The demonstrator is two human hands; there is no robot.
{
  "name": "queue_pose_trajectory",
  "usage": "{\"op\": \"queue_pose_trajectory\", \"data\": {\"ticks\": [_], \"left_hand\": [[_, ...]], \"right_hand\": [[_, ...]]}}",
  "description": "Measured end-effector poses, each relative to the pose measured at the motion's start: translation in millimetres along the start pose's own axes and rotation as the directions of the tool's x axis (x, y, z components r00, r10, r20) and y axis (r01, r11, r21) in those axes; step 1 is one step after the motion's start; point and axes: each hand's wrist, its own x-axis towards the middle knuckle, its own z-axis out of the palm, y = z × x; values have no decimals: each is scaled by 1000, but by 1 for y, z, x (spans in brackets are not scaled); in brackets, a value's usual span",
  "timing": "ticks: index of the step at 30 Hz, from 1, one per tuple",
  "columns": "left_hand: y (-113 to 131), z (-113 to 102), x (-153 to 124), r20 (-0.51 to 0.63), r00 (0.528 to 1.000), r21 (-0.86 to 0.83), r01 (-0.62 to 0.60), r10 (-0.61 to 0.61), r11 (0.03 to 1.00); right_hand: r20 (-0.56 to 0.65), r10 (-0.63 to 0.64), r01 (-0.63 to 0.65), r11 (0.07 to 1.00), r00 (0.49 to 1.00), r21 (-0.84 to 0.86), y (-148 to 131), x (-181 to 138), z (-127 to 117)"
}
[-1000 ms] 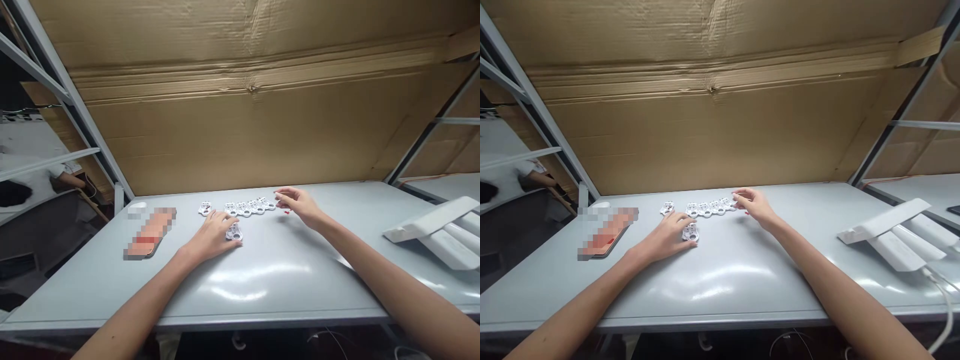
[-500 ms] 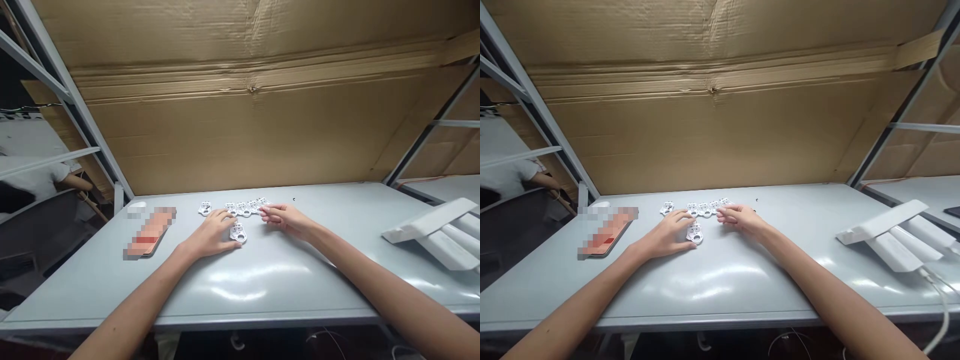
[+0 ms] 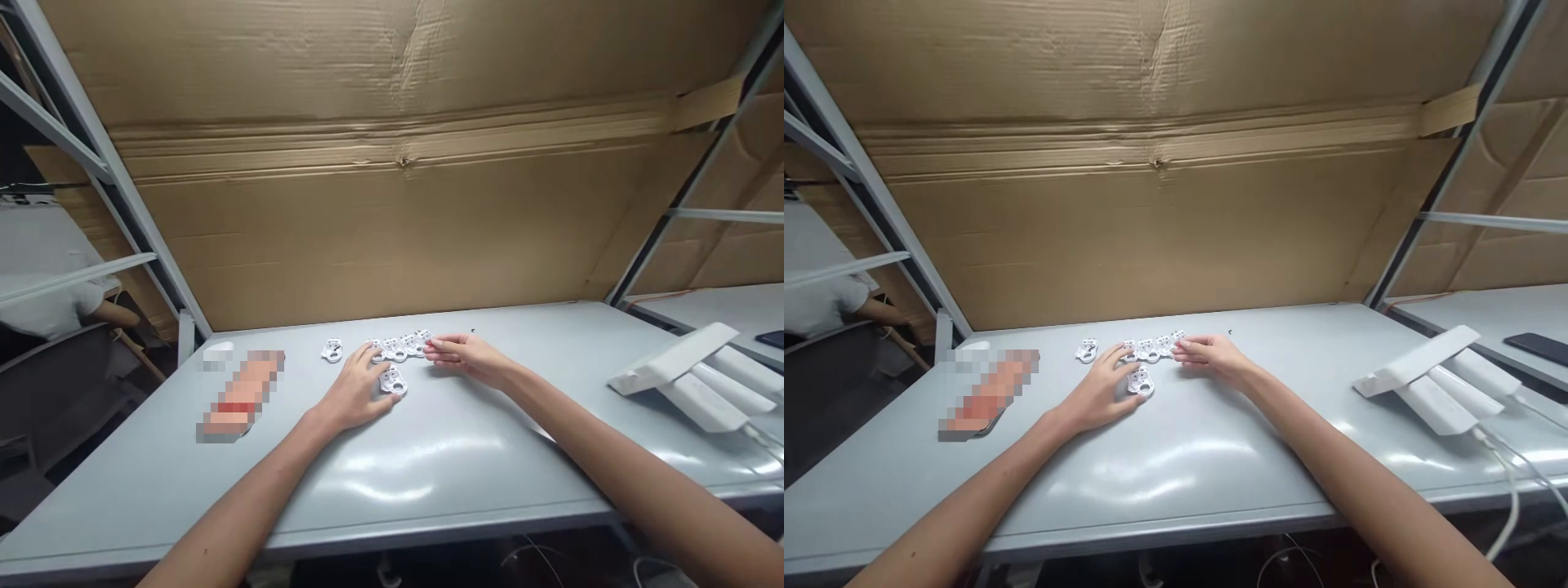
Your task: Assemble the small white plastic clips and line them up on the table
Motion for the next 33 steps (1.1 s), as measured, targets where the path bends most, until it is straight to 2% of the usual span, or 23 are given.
{"op": "queue_pose_trajectory", "data": {"ticks": [5,9,12,16,18,21,29,33], "left_hand": [[0,1,1,-25,1000,-6,-5,5,1000],[-3,-1,0,-32,999,-24,8,-9,1000],[-7,-1,-1,-22,1000,-27,15,-16,1000],[-11,0,-3,-15,1000,-27,13,-13,1000],[-12,0,-3,-19,1000,-30,10,-11,999],[-13,1,-3,-23,1000,-28,5,-5,1000],[-9,-1,-2,-5,1000,-24,10,-11,1000],[-6,-3,-1,-1,1000,-32,6,-6,999]], "right_hand": [[44,-37,39,999,998,-36,-14,7,11],[17,-187,187,967,982,-172,-14,10,32],[2,-360,337,870,933,-361,-3,8,45],[114,-518,477,651,848,-591,12,2,51],[161,-540,503,579,826,-642,16,0,52],[197,-546,514,521,814,-681,19,1,54],[193,-566,515,490,802,-703,26,7,58],[244,-559,532,436,792,-726,29,9,56]]}}
